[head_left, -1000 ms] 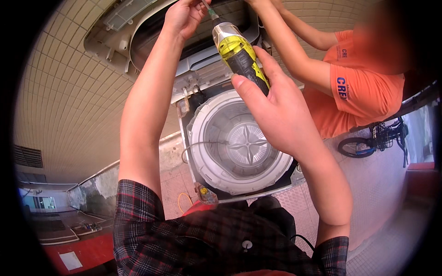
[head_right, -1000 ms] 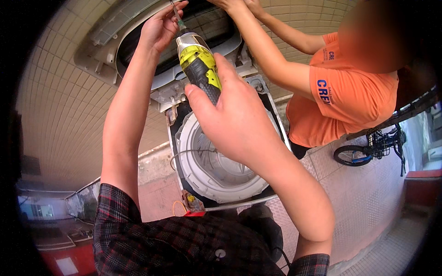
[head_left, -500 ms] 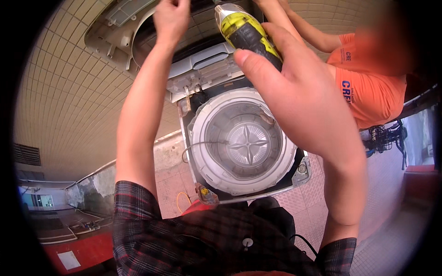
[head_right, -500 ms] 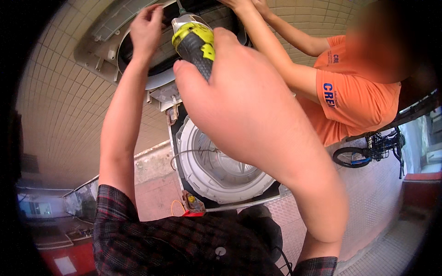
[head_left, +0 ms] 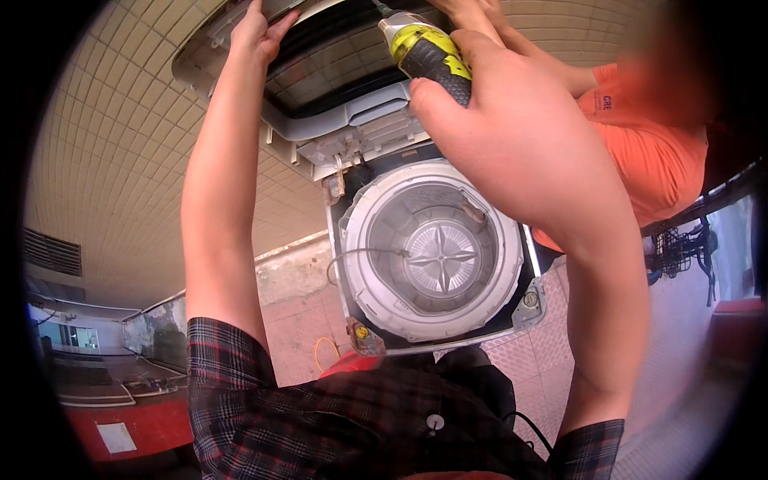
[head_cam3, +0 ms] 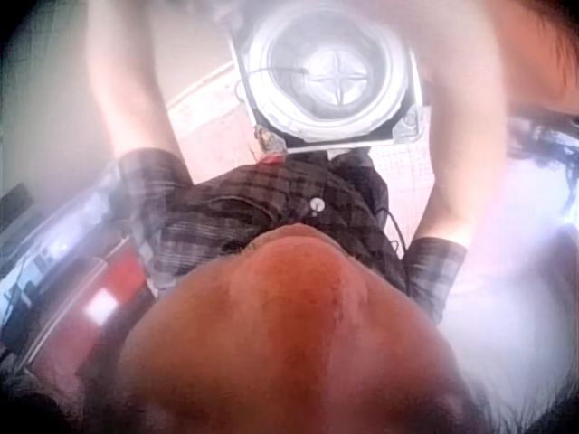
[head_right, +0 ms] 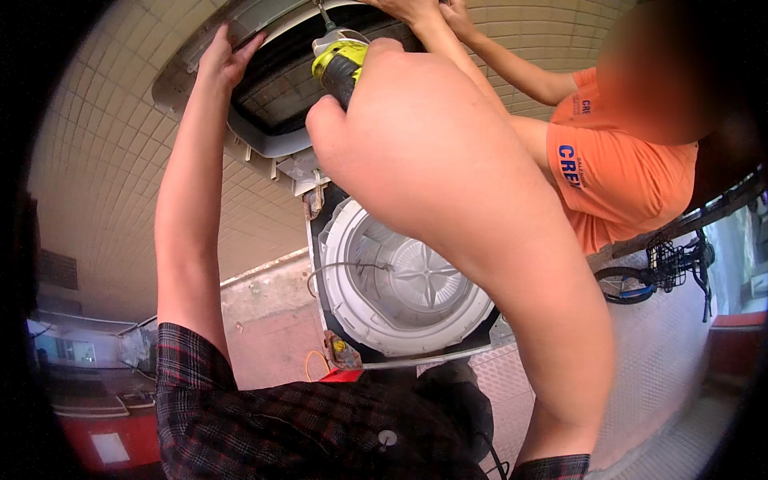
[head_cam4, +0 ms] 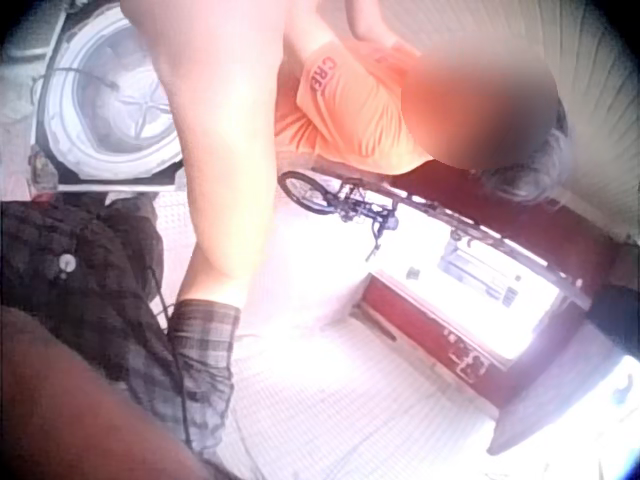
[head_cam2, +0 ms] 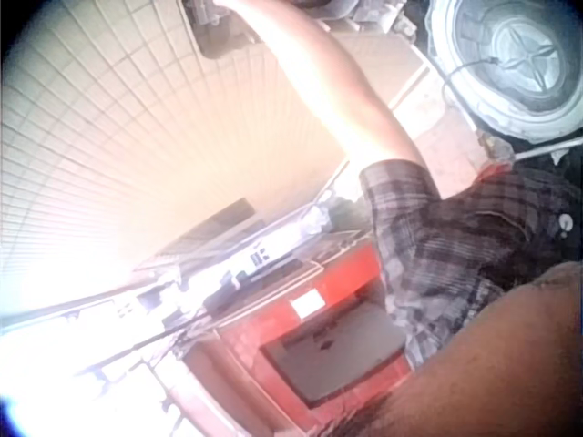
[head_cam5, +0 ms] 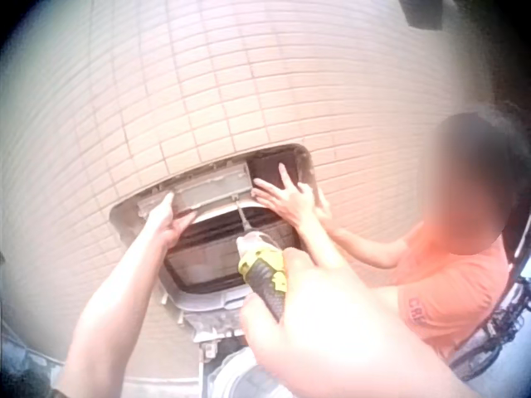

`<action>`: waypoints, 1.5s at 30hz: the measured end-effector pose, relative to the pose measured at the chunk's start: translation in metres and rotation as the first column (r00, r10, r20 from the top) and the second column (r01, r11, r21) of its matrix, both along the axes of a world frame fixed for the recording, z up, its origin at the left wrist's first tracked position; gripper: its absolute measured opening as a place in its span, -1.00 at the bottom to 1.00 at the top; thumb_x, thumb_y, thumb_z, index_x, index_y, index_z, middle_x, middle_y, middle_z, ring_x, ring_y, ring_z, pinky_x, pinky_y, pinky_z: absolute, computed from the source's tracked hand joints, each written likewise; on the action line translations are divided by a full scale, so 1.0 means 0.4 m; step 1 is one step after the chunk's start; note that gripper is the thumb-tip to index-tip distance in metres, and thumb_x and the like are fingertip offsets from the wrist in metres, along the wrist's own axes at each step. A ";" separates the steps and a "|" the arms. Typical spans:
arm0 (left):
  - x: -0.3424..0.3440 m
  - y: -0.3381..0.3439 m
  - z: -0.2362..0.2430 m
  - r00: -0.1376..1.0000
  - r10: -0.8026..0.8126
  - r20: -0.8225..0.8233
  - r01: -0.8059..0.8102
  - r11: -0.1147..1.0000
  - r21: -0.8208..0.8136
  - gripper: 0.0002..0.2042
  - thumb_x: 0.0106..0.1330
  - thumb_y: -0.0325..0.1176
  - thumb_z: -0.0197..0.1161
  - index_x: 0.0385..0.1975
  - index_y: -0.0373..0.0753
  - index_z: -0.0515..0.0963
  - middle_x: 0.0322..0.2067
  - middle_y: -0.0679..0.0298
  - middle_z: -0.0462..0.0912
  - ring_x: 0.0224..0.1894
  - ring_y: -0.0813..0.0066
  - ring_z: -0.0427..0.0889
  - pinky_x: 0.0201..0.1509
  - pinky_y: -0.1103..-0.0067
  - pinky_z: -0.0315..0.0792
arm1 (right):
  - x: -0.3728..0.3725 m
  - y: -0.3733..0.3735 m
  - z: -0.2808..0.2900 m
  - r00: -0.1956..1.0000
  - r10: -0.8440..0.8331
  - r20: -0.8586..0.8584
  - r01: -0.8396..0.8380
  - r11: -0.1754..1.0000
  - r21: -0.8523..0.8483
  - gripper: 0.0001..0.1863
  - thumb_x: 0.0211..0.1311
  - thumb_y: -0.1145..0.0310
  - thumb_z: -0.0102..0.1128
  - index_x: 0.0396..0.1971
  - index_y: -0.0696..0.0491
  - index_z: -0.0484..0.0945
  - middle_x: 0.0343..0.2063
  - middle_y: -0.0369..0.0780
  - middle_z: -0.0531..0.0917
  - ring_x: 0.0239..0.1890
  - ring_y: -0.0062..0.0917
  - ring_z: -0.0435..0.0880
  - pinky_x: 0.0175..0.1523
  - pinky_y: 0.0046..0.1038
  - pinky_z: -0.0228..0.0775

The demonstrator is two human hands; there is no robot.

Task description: The person removes the control panel of a top-loading washing machine using a screwdriver, then uses a power drill to remove screws from the top lid. A second person assists by holding the lid. The person continues to remove screws and detach the lid.

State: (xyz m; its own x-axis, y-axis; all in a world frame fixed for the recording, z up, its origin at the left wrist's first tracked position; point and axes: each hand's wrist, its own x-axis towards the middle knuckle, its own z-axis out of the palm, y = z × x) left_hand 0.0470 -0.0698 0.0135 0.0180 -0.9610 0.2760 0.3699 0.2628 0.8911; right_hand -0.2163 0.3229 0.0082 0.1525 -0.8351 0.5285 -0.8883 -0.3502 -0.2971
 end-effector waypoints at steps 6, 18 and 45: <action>0.003 -0.016 -0.022 0.994 0.103 0.033 -0.100 0.992 -0.081 -0.45 0.58 -0.22 0.13 0.31 -0.54 0.14 0.25 -0.12 0.37 0.06 -0.28 0.64 0.03 0.08 0.76 | 0.024 -0.001 0.001 0.993 -0.009 0.117 0.010 1.000 -0.002 -0.54 0.29 0.17 0.10 -0.16 0.34 0.58 -0.40 0.15 0.67 -0.28 0.01 0.72 -0.05 -0.12 0.51; -0.016 0.056 0.019 0.976 0.078 0.204 -0.087 0.996 0.033 -0.44 0.60 -0.12 0.07 0.30 -0.53 0.21 0.10 -0.21 0.52 -0.02 -0.12 0.70 -0.01 0.27 0.72 | 0.033 -0.008 0.008 0.998 -0.017 0.062 0.015 0.999 0.033 -0.53 0.31 0.21 0.13 -0.08 0.38 0.55 -0.36 0.18 0.66 -0.23 0.06 0.69 -0.03 -0.13 0.49; -0.007 0.060 0.010 0.987 0.088 0.137 -0.095 0.995 0.043 -0.37 0.58 -0.02 0.09 0.29 -0.56 0.24 0.00 -0.33 0.61 -0.07 -0.10 0.74 -0.20 0.45 0.76 | 0.069 -0.014 0.006 0.899 -0.097 -0.428 -0.088 0.916 -0.392 -0.83 0.14 0.47 0.21 -0.49 0.29 0.65 -0.61 0.01 0.60 -0.61 -0.20 0.70 -0.54 -0.24 0.56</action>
